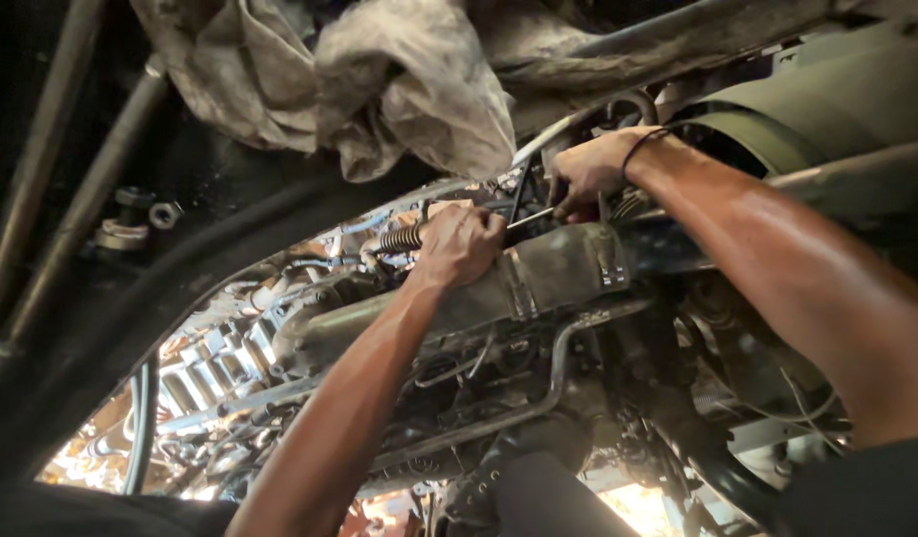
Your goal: The person works under a vehicle, using a wrench to tighten bolts on the engine block. They repeatedly adjust their grip and reposition the tool to access different fasteners in a confined space.
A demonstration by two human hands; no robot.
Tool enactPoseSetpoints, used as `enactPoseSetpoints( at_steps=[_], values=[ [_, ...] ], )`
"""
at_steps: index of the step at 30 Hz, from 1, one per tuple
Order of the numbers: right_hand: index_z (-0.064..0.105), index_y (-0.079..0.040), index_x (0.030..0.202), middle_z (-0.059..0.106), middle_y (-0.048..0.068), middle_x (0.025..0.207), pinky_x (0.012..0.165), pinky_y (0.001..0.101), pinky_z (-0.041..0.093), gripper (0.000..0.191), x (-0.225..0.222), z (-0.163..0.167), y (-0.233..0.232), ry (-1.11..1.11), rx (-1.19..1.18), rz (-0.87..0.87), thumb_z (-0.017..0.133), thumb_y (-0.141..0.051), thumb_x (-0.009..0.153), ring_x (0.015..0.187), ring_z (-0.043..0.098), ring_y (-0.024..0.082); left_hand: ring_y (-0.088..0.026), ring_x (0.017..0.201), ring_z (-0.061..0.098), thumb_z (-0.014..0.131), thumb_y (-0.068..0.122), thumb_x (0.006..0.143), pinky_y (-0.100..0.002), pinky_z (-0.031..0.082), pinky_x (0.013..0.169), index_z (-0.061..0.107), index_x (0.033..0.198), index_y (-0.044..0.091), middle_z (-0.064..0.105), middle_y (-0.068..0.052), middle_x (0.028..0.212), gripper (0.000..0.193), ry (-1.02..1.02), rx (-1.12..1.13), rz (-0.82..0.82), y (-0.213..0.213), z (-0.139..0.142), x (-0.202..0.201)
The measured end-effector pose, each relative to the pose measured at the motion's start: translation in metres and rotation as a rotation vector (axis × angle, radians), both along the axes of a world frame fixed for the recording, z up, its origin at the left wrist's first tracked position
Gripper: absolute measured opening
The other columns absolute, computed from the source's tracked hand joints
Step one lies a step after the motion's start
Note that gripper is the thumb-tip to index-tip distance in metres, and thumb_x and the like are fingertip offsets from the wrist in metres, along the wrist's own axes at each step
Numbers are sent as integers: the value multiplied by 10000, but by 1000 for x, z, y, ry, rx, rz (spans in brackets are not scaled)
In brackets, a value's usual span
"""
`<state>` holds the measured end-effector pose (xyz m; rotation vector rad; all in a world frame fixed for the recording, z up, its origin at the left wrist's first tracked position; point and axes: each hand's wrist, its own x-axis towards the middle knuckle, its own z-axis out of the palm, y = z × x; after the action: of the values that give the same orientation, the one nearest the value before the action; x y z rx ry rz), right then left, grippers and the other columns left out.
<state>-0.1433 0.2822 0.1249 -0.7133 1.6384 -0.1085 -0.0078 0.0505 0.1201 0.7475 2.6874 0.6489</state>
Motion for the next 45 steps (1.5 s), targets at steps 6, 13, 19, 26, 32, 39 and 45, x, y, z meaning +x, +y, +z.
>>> enactPoseSetpoints(
  at_steps=[6,13,19,26,32,39,45],
  values=[
    [851,-123,974,833,52,847,727,392,560,300,-8,65,-35,33,137,61,712,-352,839,774,763,183,-403,721,690,594,188,892,-537,535,642,675,836,71,716,-191,810,153,15,11,81,3,-17,1],
    [837,-126,976,812,78,865,729,401,560,302,20,115,-101,238,264,-249,731,-357,811,772,739,205,-330,721,674,620,147,825,-468,529,642,674,871,71,710,-151,833,104,200,173,19,-2,-40,12],
    [824,-129,979,794,100,879,731,409,560,310,9,106,-80,255,188,-141,748,-361,788,770,718,224,-377,686,670,622,162,851,-512,515,609,714,936,35,690,-193,782,178,343,169,61,-3,-35,11],
    [794,-119,984,776,120,857,723,415,556,281,9,0,9,215,-47,11,736,-324,802,749,700,237,-397,753,699,578,190,886,-539,539,668,660,833,57,717,-198,851,166,55,73,16,-1,-15,2],
    [768,-135,1001,765,71,778,681,416,543,257,13,-50,20,-5,-129,-8,720,-280,794,716,689,222,-401,729,696,602,205,871,-536,544,659,676,818,65,717,-192,814,167,-11,92,55,1,-15,2],
    [807,-116,946,774,79,763,670,429,547,256,1,50,-47,156,148,89,708,-304,803,702,701,224,-384,750,698,606,153,848,-519,542,656,670,833,52,711,-183,842,120,130,174,99,1,-27,8],
    [837,-124,941,809,76,796,676,427,580,258,8,71,-78,219,191,-247,709,-260,763,703,734,217,-377,715,687,625,154,789,-517,534,637,693,940,43,702,-206,864,199,282,192,72,-3,-37,12]
  ],
)
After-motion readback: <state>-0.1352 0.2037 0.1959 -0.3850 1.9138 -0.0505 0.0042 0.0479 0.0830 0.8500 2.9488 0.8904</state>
